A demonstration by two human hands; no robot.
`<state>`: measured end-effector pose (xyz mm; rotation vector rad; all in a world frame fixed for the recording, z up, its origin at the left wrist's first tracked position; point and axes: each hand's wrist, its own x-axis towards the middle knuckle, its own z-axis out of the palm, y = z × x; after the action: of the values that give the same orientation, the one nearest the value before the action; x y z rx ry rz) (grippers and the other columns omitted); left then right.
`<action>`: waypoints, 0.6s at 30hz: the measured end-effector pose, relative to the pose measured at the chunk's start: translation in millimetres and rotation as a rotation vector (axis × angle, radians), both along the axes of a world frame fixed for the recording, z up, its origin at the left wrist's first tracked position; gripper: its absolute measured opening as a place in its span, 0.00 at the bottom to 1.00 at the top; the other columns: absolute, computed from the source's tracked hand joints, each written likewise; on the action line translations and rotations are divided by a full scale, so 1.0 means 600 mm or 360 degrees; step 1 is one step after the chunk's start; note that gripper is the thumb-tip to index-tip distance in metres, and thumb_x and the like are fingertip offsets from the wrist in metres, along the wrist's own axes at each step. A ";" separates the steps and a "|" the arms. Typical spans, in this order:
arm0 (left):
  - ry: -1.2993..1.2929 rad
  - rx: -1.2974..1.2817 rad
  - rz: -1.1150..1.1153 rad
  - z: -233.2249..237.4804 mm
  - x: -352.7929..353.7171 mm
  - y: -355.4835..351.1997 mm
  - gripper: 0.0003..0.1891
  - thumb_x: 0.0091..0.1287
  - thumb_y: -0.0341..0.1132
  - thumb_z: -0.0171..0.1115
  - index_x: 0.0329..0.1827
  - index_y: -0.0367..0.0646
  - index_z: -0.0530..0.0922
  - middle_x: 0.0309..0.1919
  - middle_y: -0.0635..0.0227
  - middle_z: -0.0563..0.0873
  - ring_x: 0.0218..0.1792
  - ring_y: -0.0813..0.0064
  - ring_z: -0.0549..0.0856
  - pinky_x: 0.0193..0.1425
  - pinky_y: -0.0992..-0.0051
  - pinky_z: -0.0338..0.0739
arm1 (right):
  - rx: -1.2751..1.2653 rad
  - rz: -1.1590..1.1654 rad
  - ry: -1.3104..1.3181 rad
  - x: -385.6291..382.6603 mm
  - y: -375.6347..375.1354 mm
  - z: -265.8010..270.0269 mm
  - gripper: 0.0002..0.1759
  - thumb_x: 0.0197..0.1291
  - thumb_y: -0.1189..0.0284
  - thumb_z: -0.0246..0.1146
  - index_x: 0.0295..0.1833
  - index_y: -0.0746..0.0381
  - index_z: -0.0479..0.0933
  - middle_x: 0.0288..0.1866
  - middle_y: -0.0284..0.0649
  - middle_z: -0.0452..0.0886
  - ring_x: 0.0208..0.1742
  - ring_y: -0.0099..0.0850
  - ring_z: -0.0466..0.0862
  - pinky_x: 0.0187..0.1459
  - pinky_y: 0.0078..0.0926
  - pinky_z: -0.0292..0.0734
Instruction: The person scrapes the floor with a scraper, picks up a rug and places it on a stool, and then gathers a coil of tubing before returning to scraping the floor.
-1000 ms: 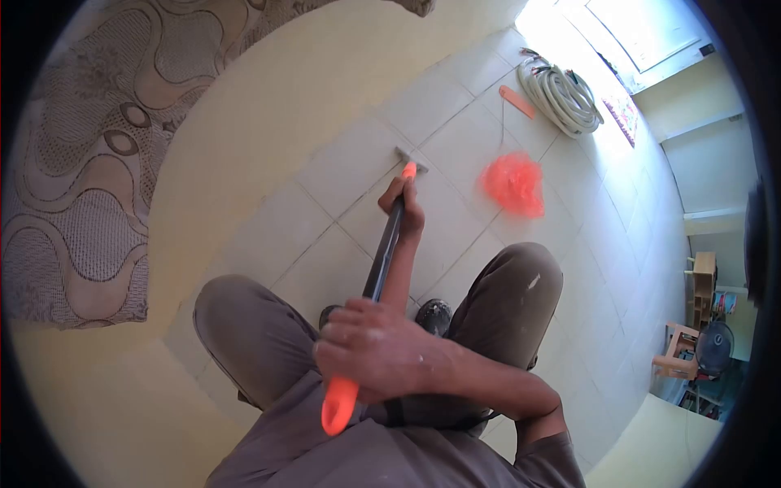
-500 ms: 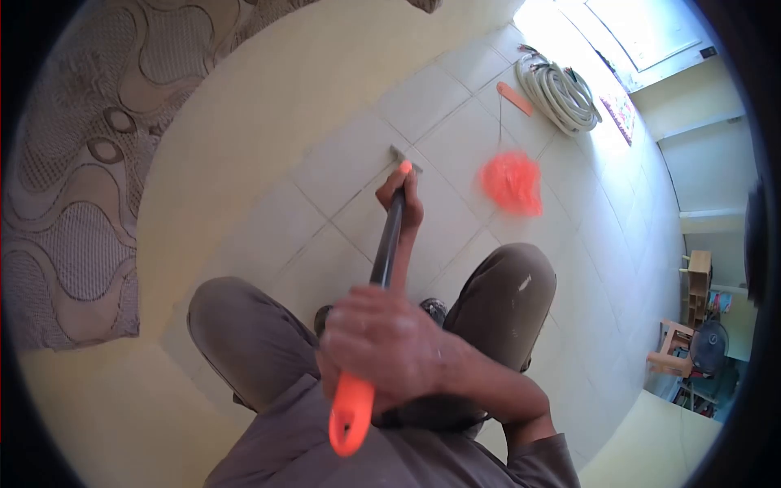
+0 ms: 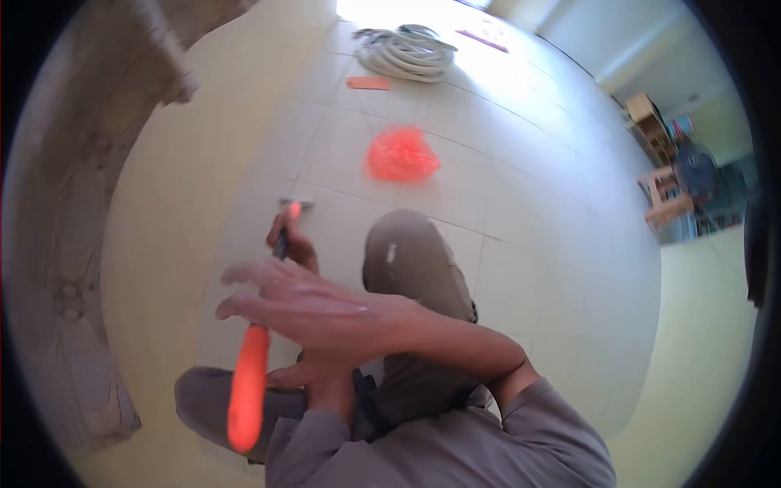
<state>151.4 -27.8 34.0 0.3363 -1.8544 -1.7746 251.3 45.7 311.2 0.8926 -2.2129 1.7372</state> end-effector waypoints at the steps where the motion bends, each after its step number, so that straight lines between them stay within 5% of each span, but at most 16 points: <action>1: 0.0007 -0.0060 0.0090 0.014 0.014 0.005 0.07 0.72 0.29 0.66 0.40 0.33 0.87 0.30 0.71 0.85 0.31 0.80 0.78 0.37 0.76 0.72 | 0.0058 -0.0122 0.0032 0.005 0.035 0.000 0.20 0.55 0.72 0.75 0.52 0.65 0.80 0.46 0.43 0.84 0.54 0.49 0.86 0.62 0.40 0.76; 4: 0.0149 0.0061 0.0062 0.002 -0.005 -0.054 0.07 0.74 0.29 0.63 0.39 0.34 0.86 0.26 0.72 0.79 0.28 0.79 0.75 0.34 0.76 0.70 | -0.0173 -0.0445 -0.0040 0.049 0.157 -0.016 0.16 0.63 0.76 0.71 0.55 0.67 0.80 0.51 0.44 0.86 0.55 0.42 0.87 0.59 0.38 0.82; 6: 0.0203 0.0295 -0.0035 0.001 -0.035 -0.086 0.09 0.74 0.30 0.61 0.33 0.37 0.82 0.22 0.75 0.72 0.25 0.80 0.71 0.29 0.76 0.65 | -0.0926 -0.0787 -0.0649 0.095 0.215 -0.095 0.09 0.69 0.78 0.66 0.53 0.69 0.80 0.49 0.44 0.87 0.50 0.36 0.89 0.54 0.33 0.84; 8: 0.0223 0.0517 -0.0125 0.050 -0.032 -0.098 0.16 0.75 0.30 0.60 0.24 0.42 0.73 0.20 0.77 0.66 0.21 0.82 0.65 0.25 0.75 0.59 | -0.1045 -0.1199 -0.0717 0.141 0.301 -0.221 0.07 0.72 0.75 0.63 0.48 0.68 0.81 0.40 0.45 0.88 0.38 0.31 0.89 0.49 0.31 0.86; 10: 0.0236 0.0553 -0.0144 0.079 -0.014 -0.077 0.22 0.75 0.31 0.61 0.20 0.46 0.64 0.18 0.78 0.63 0.19 0.83 0.61 0.23 0.76 0.54 | 0.0101 -0.1733 -0.1192 0.236 0.381 -0.390 0.18 0.70 0.65 0.68 0.55 0.68 0.79 0.47 0.53 0.88 0.46 0.43 0.90 0.52 0.42 0.85; 11: 0.0214 0.0501 -0.0106 0.091 -0.005 -0.067 0.24 0.76 0.32 0.61 0.19 0.48 0.60 0.17 0.78 0.63 0.17 0.83 0.60 0.22 0.76 0.53 | 0.0932 -0.1717 -0.1040 0.330 0.406 -0.548 0.37 0.63 0.55 0.72 0.68 0.67 0.70 0.59 0.66 0.81 0.62 0.59 0.82 0.63 0.55 0.77; 12: 0.0217 0.0483 -0.0193 0.105 0.006 -0.060 0.25 0.76 0.32 0.61 0.19 0.48 0.60 0.17 0.78 0.62 0.17 0.83 0.60 0.22 0.77 0.53 | 0.1376 -0.1457 -0.1869 0.370 0.402 -0.512 0.57 0.58 0.52 0.77 0.82 0.66 0.52 0.74 0.78 0.63 0.77 0.71 0.64 0.74 0.63 0.64; 14: 0.0174 0.0404 -0.0289 0.130 0.033 -0.050 0.25 0.76 0.33 0.61 0.19 0.48 0.60 0.16 0.78 0.60 0.16 0.83 0.60 0.21 0.77 0.52 | 0.1558 -0.1302 -0.1996 0.482 0.378 -0.540 0.73 0.50 0.49 0.82 0.87 0.62 0.39 0.79 0.86 0.43 0.80 0.80 0.50 0.79 0.68 0.53; 18: 0.0157 0.0235 -0.0431 0.177 0.030 -0.060 0.26 0.77 0.32 0.60 0.19 0.49 0.59 0.15 0.77 0.61 0.15 0.83 0.60 0.21 0.77 0.52 | 0.1459 -0.1342 -0.2105 0.542 0.302 -0.510 0.84 0.38 0.45 0.86 0.89 0.52 0.32 0.82 0.81 0.30 0.83 0.79 0.40 0.80 0.69 0.50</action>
<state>169.1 -63.7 140.5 0.0506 -1.7699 -2.0754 576.5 227.0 5.4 -1.4878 -3.2972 0.7754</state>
